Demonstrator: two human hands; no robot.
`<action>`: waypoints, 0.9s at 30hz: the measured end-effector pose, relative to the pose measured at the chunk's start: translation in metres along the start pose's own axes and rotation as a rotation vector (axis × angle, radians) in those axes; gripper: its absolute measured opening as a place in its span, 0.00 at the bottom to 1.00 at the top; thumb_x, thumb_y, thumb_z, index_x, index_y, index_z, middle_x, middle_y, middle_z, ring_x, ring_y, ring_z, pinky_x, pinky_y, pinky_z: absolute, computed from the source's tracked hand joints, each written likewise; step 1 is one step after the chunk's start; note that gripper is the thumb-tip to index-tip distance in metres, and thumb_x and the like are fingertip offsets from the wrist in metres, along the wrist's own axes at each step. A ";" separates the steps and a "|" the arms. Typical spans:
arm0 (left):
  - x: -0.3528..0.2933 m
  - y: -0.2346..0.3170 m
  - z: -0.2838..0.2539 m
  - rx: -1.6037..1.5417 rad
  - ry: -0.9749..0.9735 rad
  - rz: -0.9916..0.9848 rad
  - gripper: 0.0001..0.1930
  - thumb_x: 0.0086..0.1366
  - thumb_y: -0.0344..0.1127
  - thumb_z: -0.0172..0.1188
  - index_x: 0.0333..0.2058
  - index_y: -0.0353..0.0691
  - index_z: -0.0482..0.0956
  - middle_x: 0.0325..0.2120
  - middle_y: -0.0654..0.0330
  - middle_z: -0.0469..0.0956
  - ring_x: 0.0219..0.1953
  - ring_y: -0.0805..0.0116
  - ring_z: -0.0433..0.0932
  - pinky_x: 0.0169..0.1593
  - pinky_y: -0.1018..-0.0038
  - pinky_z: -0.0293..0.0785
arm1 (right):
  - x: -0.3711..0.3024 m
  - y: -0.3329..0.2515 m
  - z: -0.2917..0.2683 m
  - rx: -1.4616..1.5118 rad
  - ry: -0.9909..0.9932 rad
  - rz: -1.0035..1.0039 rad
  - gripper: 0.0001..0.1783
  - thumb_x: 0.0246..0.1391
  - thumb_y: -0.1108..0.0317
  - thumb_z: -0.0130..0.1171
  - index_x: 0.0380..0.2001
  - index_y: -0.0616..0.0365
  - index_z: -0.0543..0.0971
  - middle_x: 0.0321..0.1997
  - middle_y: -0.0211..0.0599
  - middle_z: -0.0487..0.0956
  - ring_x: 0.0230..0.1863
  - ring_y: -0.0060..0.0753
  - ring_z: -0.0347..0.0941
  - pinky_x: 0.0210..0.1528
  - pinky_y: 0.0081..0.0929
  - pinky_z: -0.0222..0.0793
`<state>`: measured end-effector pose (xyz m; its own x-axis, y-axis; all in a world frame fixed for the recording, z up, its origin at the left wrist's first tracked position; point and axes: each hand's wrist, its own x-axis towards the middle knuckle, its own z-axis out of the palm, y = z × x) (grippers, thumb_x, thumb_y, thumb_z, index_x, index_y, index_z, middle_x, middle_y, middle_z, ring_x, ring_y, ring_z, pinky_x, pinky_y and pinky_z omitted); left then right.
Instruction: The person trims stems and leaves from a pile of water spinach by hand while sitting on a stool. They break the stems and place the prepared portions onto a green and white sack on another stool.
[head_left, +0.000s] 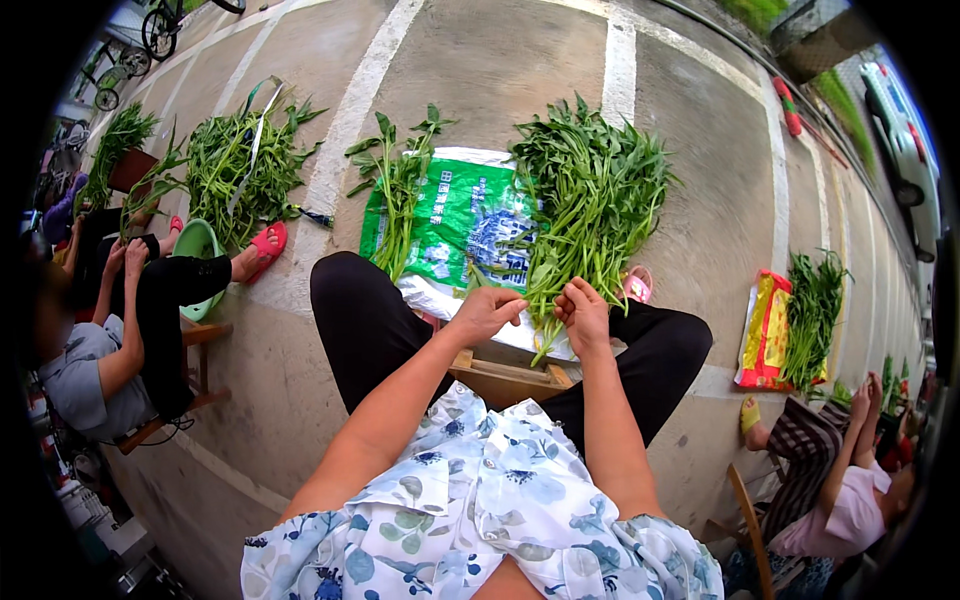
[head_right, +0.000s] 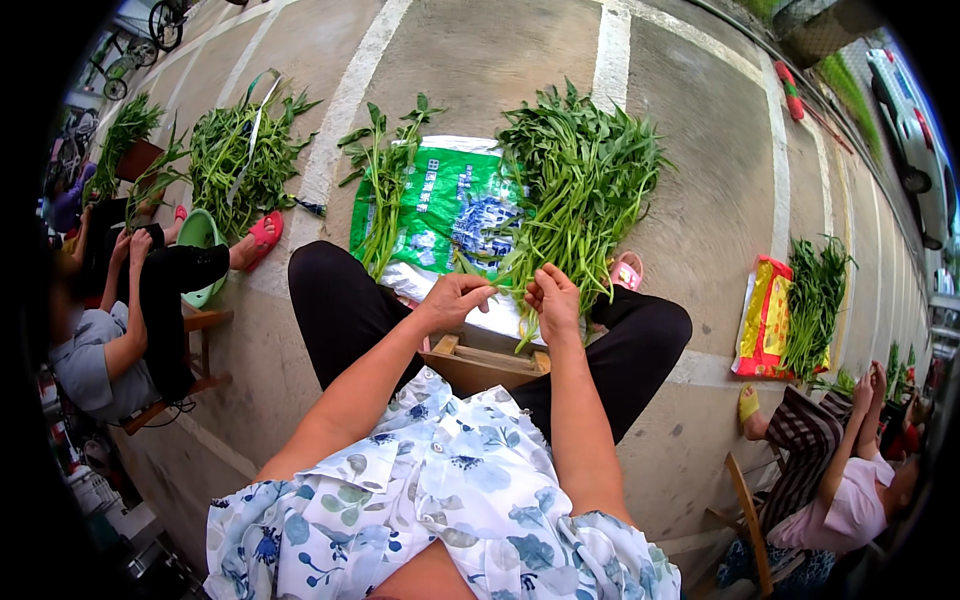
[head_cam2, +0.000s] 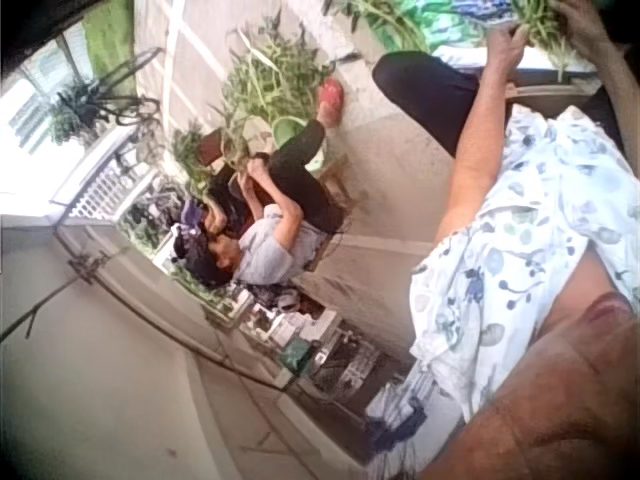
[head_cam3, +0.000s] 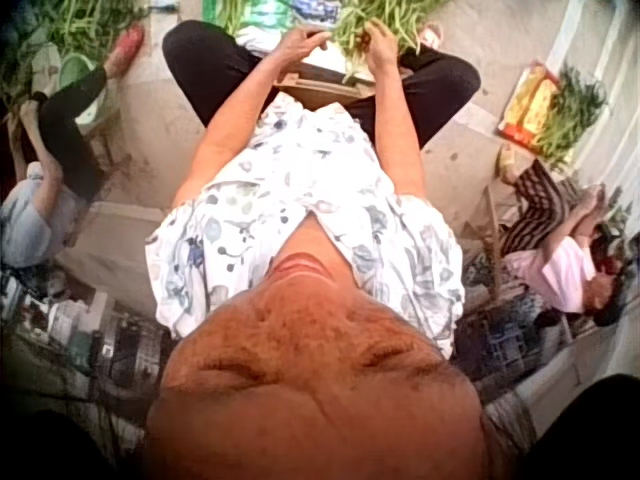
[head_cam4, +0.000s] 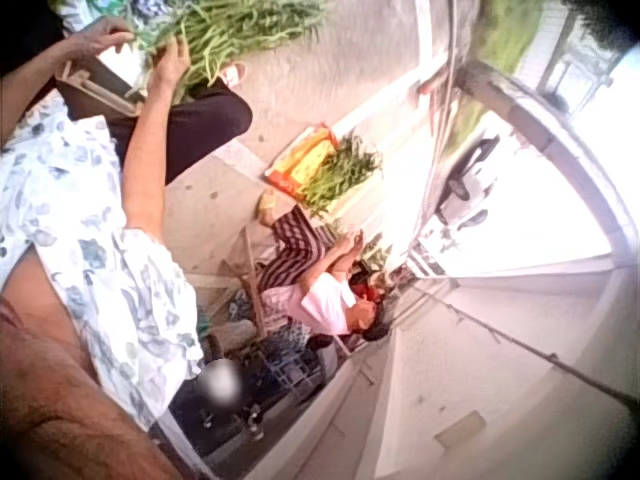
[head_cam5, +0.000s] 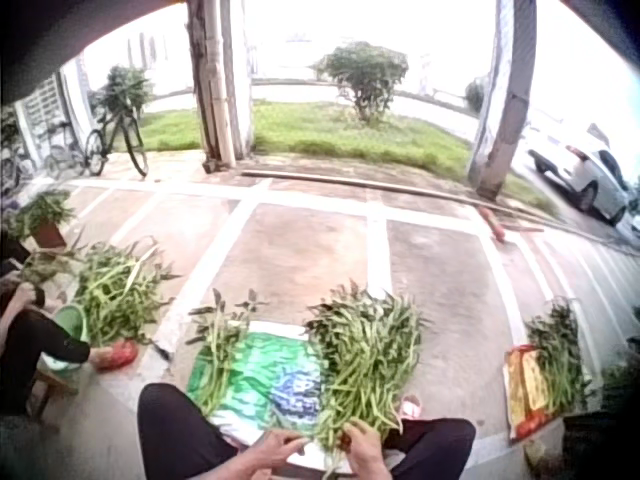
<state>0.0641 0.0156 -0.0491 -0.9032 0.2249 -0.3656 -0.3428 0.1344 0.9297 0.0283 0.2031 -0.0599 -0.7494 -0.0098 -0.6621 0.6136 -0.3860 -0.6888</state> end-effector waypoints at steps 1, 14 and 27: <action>0.000 0.002 -0.001 0.018 0.006 0.002 0.12 0.59 0.39 0.51 0.27 0.35 0.76 0.16 0.65 0.74 0.19 0.80 0.68 0.25 0.80 0.64 | 0.000 0.000 0.000 -0.002 0.011 -0.004 0.15 0.50 0.70 0.54 0.43 0.59 0.68 0.25 0.27 0.72 0.24 0.20 0.70 0.24 0.18 0.68; -0.002 0.028 -0.052 -0.432 0.492 -0.004 0.12 0.62 0.37 0.50 0.38 0.35 0.75 0.19 0.66 0.74 0.15 0.85 0.64 0.18 0.87 0.59 | 0.003 -0.001 0.005 -0.157 0.114 -0.071 0.20 0.49 0.68 0.55 0.46 0.63 0.69 0.25 0.26 0.72 0.22 0.16 0.66 0.23 0.16 0.66; -0.004 0.030 -0.043 -0.730 -0.030 -0.177 0.11 0.58 0.36 0.47 0.24 0.34 0.73 0.11 0.62 0.67 0.12 0.77 0.61 0.18 0.82 0.58 | 0.001 -0.005 0.013 -0.194 -0.072 -0.011 0.19 0.51 0.62 0.54 0.44 0.60 0.70 0.28 0.24 0.72 0.25 0.17 0.69 0.27 0.18 0.68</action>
<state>0.0460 -0.0231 -0.0180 -0.8150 0.2866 -0.5035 -0.5755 -0.5013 0.6461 0.0208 0.1931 -0.0533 -0.7678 -0.0752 -0.6363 0.6366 -0.2015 -0.7444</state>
